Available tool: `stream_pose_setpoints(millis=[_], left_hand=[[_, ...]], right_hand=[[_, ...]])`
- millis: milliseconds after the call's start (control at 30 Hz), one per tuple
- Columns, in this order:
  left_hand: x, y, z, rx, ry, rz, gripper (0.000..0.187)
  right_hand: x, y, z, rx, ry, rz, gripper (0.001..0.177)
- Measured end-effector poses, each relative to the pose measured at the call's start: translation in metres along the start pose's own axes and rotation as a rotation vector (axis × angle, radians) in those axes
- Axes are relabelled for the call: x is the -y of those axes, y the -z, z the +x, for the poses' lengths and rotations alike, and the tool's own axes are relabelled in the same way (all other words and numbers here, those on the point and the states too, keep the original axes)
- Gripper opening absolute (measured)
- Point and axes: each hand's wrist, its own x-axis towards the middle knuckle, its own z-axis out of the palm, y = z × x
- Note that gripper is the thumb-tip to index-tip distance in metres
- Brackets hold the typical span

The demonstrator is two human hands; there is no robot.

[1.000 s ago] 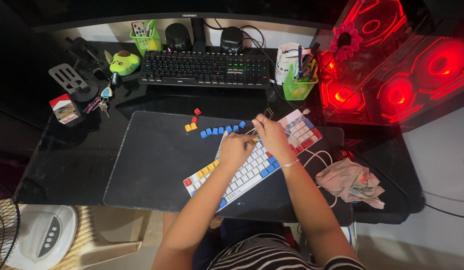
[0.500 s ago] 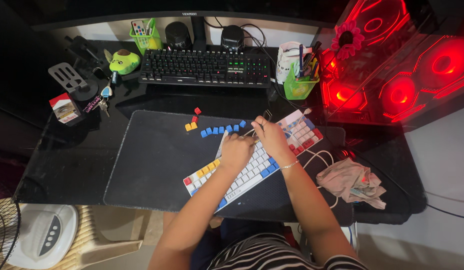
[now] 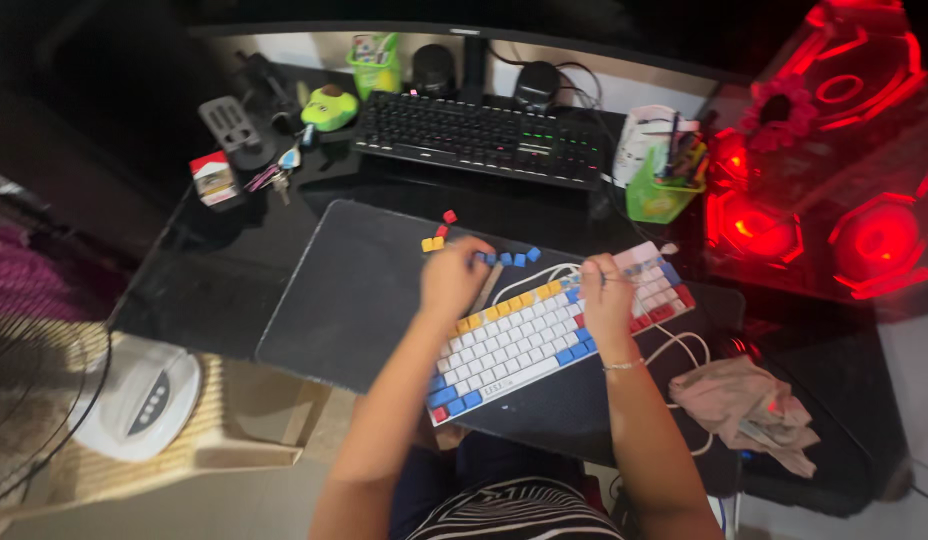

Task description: The person installs colorful keycaps onto a mechanical keyboard using a keycap puller tool. They place yellow, blue, and red keycaps one by one, then wipe the keyboard surface with a cloth.

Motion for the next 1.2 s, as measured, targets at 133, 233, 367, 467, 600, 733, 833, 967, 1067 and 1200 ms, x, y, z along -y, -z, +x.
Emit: stream_pose_setpoints(millis=[133,233,367,467,600,733,833,967,1067,1200], left_hand=[[0.046,0.035,0.012,-0.239,-0.096,0.173,0.026],[0.064,0.033,0.017,-0.202,-0.065,0.216,0.03],[0.079,0.019,0.02,-0.165,-0.049,0.306,0.022],[0.083,0.014,0.023,-0.166,-0.073,0.326,0.018],[0.075,0.025,0.031,-0.157,-0.058,0.341,0.015],[0.024,0.039,0.02,-0.198,-0.133,0.193,0.016],[-0.031,0.025,0.003,-0.023,-0.163,-0.012,0.012],[-0.073,-0.017,-0.013,0.202,-0.184,-0.043,0.016],[-0.07,-0.045,-0.005,0.228,-0.259,-0.044,0.013],[-0.056,-0.074,0.002,0.236,-0.275,-0.032,0.01]], right_hand=[[0.01,-0.002,-0.004,0.043,0.033,0.009,0.025],[0.016,-0.004,-0.005,0.063,0.053,-0.003,0.024],[0.012,-0.002,-0.004,0.056,0.05,0.007,0.024],[0.009,-0.001,-0.003,0.053,0.049,-0.008,0.025],[0.009,-0.001,-0.002,0.078,0.038,-0.029,0.025],[0.008,0.006,0.004,0.032,0.031,-0.025,0.025],[0.0,0.015,0.004,-0.047,0.02,-0.011,0.026],[-0.011,0.02,0.009,-0.088,0.028,0.045,0.027],[-0.014,0.02,0.01,-0.067,-0.017,0.072,0.028],[-0.01,0.021,0.013,-0.066,-0.007,0.016,0.027]])
